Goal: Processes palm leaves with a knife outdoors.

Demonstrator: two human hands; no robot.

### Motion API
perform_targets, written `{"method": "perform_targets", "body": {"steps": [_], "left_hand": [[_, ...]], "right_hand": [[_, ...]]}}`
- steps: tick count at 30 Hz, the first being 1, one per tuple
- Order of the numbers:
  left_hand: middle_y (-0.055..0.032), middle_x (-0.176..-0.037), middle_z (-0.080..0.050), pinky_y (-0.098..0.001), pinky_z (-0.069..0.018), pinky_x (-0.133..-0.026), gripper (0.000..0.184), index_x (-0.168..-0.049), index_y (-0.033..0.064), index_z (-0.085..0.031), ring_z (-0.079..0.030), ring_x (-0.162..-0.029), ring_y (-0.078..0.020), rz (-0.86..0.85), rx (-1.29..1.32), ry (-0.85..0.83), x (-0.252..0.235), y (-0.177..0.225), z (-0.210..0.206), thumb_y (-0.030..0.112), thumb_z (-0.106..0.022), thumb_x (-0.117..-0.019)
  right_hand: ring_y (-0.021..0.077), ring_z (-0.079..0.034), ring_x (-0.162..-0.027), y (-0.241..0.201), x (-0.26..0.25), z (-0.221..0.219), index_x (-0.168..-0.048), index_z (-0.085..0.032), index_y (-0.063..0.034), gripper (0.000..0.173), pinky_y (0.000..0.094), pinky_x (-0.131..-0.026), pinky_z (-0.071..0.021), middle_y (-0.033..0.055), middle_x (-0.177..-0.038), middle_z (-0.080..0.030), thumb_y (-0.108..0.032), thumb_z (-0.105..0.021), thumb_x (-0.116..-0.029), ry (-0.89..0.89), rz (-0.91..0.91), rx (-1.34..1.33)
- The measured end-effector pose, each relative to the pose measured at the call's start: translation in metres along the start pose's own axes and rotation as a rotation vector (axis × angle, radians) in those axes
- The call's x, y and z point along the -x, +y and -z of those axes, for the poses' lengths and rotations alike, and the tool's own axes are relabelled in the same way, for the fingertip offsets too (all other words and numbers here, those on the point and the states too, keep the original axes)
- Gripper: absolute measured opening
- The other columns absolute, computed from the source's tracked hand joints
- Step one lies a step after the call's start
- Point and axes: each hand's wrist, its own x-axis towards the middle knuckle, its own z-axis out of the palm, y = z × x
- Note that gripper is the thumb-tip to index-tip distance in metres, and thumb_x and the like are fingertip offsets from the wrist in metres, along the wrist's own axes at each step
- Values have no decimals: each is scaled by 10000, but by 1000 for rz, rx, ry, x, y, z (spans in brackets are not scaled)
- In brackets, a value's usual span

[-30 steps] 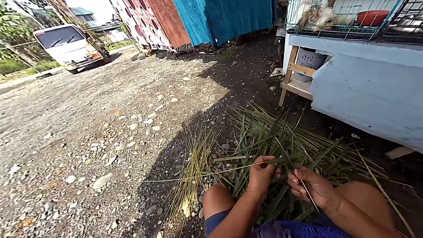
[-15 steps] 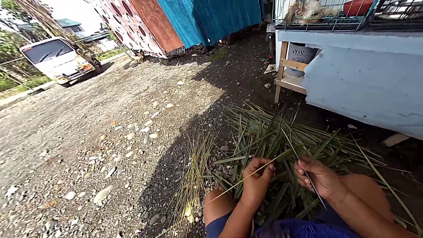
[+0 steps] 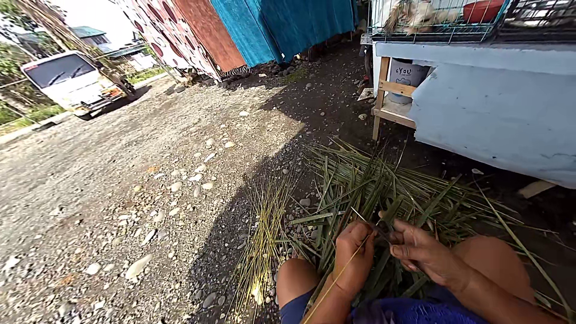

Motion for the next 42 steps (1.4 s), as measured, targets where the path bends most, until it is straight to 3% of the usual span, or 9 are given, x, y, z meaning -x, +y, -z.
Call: {"method": "perform_targets", "body": {"steps": [7,11,14,20,25,29,33,38,42], "left_hand": [[-130,-976,-741,-258,-595,-868,130,-859,-11,-692,-731,-928,-153,-103,-56,-12,4,6,0,37,-619,-956],[-123,-983,-742,-277,-599,-859,151,-845,10,-687,-734,-921,-174,-121,-117,-84,10,8,-1,60,-611,-965],[-126,-972,-745,-290,-598,-869,122,-860,5,-698,-739,-926,-189,-80,-134,-134,18,4,-6,46,-624,-947],[-144,-952,-746,-324,-607,-856,111,-851,-3,-700,-748,-909,-227,-81,-199,-184,23,3,-17,37,-632,-929],[-82,-948,-744,-266,-602,-824,107,-920,7,-721,-725,-862,-122,109,-57,-103,13,-3,-6,53,-629,-948],[-85,-904,-742,-297,-640,-726,70,-920,-27,-648,-732,-732,-141,567,361,40,8,-12,-1,-22,-611,-979],[-131,-862,-738,-318,-628,-727,101,-914,-39,-603,-732,-720,-184,846,660,153,0,-5,3,-36,-569,-1010],[-85,-896,-739,-285,-636,-732,94,-894,-33,-665,-728,-744,-126,556,459,-16,9,6,-8,-36,-608,-969],[-41,-896,-724,-245,-616,-730,114,-894,24,-713,-706,-761,-80,245,113,5,10,13,1,57,-623,-957]], "right_hand": [[32,-526,-520,4,-10,10,-1539,-308,-56,922,171,-464,-445,-30,-781,-635,-164,-814,-776,122,80,33],[62,-464,-480,14,-29,48,-1591,-287,-72,736,206,-433,-413,23,-758,-573,-14,-622,-939,392,32,86],[53,-440,-481,26,-33,65,-1493,-498,-76,564,201,-426,-380,31,-774,-593,3,-627,-950,446,24,242],[186,-636,-871,35,-38,67,-1479,-525,-37,493,372,-802,-523,191,-1208,-681,-91,-632,-1000,421,-17,699],[25,-370,-420,26,-29,65,-1375,-530,-95,330,176,-380,-348,-48,-630,-436,-226,-372,-1116,393,-92,-124],[47,-489,-421,13,-23,76,-1332,-507,-120,464,187,-394,-458,-31,-625,-489,-433,-241,-1116,186,2,-653],[65,-503,-422,7,-22,83,-1320,-497,-102,525,197,-395,-465,-13,-626,-501,-481,-200,-1112,226,54,-729],[29,-336,-431,24,-31,75,-1376,-541,-49,372,185,-390,-314,-49,-644,-436,-259,-355,-1133,619,22,48],[43,-336,-419,39,-37,110,-1243,-555,-82,351,199,-387,-324,-44,-630,-414,-374,-405,-1120,864,-131,38]]}}
